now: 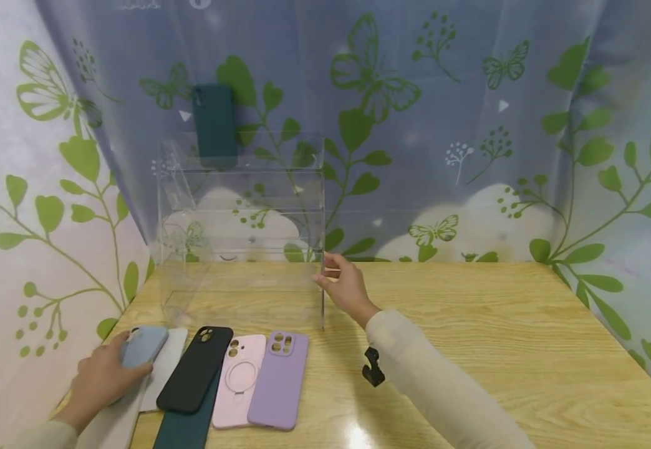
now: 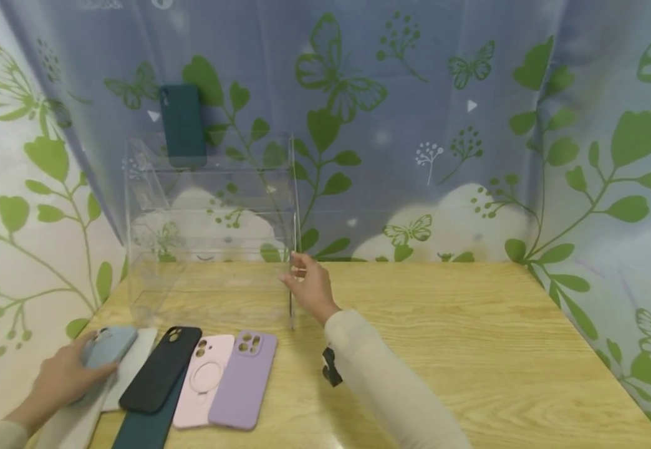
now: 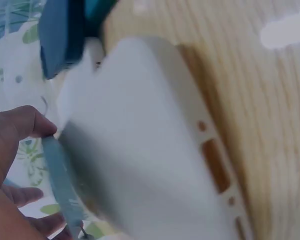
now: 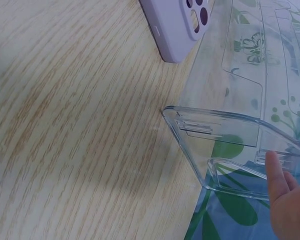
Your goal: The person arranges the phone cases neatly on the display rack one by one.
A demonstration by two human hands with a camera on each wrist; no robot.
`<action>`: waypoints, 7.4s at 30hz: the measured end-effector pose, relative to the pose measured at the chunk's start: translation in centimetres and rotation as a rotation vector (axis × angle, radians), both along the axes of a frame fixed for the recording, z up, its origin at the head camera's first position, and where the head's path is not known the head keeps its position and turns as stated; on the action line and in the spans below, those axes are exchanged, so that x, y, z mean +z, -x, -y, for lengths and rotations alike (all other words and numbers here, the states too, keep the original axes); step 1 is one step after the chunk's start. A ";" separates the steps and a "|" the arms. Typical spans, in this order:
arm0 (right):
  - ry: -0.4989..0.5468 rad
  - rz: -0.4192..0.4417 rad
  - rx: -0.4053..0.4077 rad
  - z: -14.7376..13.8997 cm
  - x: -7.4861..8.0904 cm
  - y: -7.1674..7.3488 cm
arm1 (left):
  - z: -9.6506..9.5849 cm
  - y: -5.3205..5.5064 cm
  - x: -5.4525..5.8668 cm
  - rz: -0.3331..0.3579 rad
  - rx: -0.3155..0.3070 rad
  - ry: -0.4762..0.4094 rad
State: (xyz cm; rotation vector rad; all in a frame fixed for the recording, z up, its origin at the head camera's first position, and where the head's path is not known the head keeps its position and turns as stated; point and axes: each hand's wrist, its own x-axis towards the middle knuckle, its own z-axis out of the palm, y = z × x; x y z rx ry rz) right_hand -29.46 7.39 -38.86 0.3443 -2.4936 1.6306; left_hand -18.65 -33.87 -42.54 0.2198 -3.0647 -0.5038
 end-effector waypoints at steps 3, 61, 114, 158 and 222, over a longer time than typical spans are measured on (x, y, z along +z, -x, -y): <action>-0.003 -0.004 -0.002 0.1 0.0 0.0 | -0.1 -0.2 0.4 -0.082 0.008 -0.005; -0.007 0.003 0.006 0.1 0.0 -0.1 | -15.5 6.5 29.3 -0.600 -0.147 -0.280; 0.008 -0.025 0.002 0.0 0.2 -0.2 | -24.6 19.5 22.8 -1.056 0.012 -0.774; -0.023 -0.030 0.022 0.0 0.0 -0.3 | -24.1 20.5 22.3 -0.721 -0.061 -0.324; -0.030 -0.008 0.001 -0.1 -0.1 -0.4 | -12.9 12.9 19.2 -0.387 -0.317 -0.229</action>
